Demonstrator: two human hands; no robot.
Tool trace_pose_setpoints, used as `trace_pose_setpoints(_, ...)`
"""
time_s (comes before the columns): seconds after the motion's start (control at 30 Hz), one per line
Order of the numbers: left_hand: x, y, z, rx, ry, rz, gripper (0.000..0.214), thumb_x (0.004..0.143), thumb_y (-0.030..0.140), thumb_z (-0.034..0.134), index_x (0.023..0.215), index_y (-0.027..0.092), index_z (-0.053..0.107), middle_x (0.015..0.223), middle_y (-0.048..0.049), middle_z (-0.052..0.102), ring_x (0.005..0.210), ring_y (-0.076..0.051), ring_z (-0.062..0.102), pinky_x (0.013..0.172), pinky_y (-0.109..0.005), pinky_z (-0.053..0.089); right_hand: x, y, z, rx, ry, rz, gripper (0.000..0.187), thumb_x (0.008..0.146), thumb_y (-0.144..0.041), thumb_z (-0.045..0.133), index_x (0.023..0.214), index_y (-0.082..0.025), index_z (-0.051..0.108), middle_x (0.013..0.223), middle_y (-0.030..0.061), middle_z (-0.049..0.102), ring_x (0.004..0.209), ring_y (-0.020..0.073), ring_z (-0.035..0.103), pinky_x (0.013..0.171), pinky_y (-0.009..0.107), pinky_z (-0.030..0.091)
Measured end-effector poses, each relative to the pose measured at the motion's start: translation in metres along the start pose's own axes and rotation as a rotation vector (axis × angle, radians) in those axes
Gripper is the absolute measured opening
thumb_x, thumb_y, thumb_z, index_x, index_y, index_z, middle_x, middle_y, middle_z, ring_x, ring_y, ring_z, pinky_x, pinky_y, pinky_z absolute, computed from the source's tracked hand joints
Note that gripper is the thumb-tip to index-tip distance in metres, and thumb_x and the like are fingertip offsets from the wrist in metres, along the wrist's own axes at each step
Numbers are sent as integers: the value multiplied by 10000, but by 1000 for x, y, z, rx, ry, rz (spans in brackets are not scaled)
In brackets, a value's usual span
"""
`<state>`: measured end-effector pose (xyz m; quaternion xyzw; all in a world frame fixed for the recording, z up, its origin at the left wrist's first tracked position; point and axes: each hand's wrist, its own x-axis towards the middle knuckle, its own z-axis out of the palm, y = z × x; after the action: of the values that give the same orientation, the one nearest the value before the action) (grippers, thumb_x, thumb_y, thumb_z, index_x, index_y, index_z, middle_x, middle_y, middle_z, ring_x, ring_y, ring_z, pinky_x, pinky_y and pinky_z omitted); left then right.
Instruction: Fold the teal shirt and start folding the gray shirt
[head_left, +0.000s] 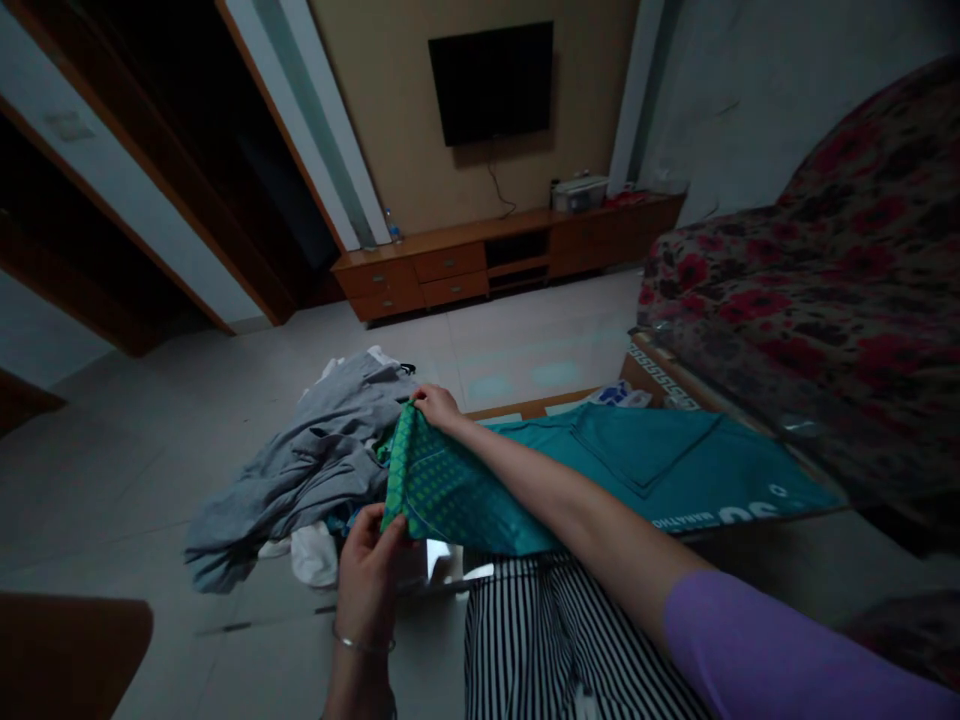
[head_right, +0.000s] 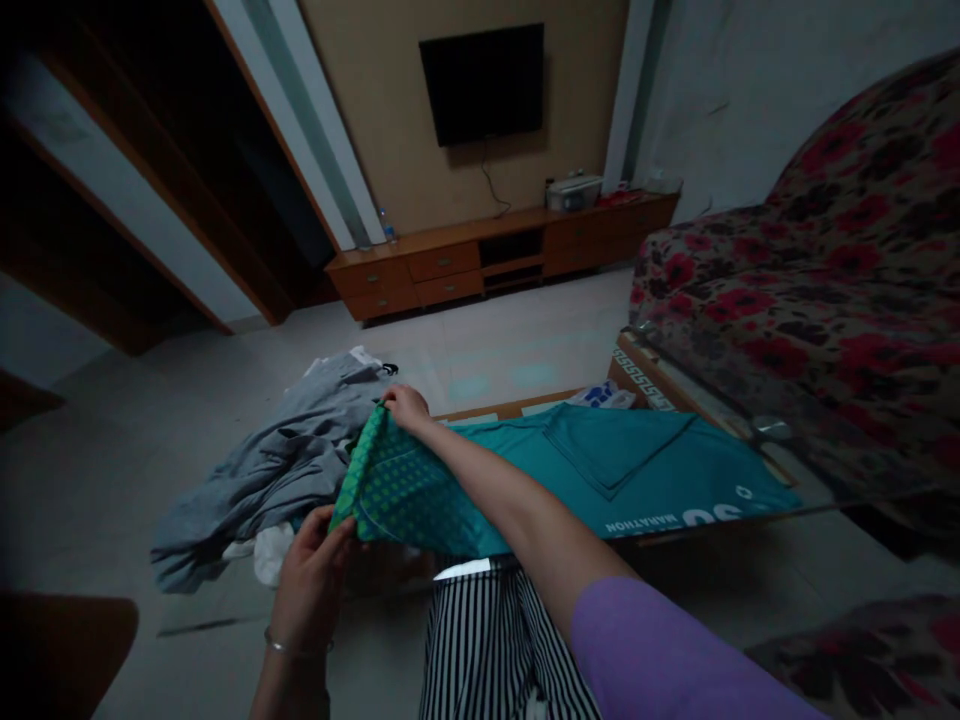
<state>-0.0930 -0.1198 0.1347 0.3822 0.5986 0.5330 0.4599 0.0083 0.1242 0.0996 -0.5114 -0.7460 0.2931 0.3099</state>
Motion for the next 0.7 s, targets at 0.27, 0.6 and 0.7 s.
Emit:
trace_pose_setpoints(0.27,-31,46,123,-5,-345,136,269,688,333,704,829,177,536,727,24,555,612,-95,509,561,-197,441,-34,67,-160,696,6,32,185,849,-71,498,1009,-138,560,720,-28,578,579,47,498,503,122,355)
trace_pose_setpoints(0.6,-76,16,311,88,-860,140,186,728,288,604,810,184,474,686,57,459,524,-56,430,511,-182,361,-155,196,-360,790,-137,343,450,935,-530,467,890,-99,587,743,61,632,690,127,584,671,243,500)
trace_pose_setpoints(0.7,-88,-17,362,242,-912,210,103,711,172,561,760,177,470,652,59,428,549,-64,392,532,-188,319,-178,235,-391,595,-181,434,281,842,-377,667,820,-104,605,665,21,602,557,77,498,568,186,443)
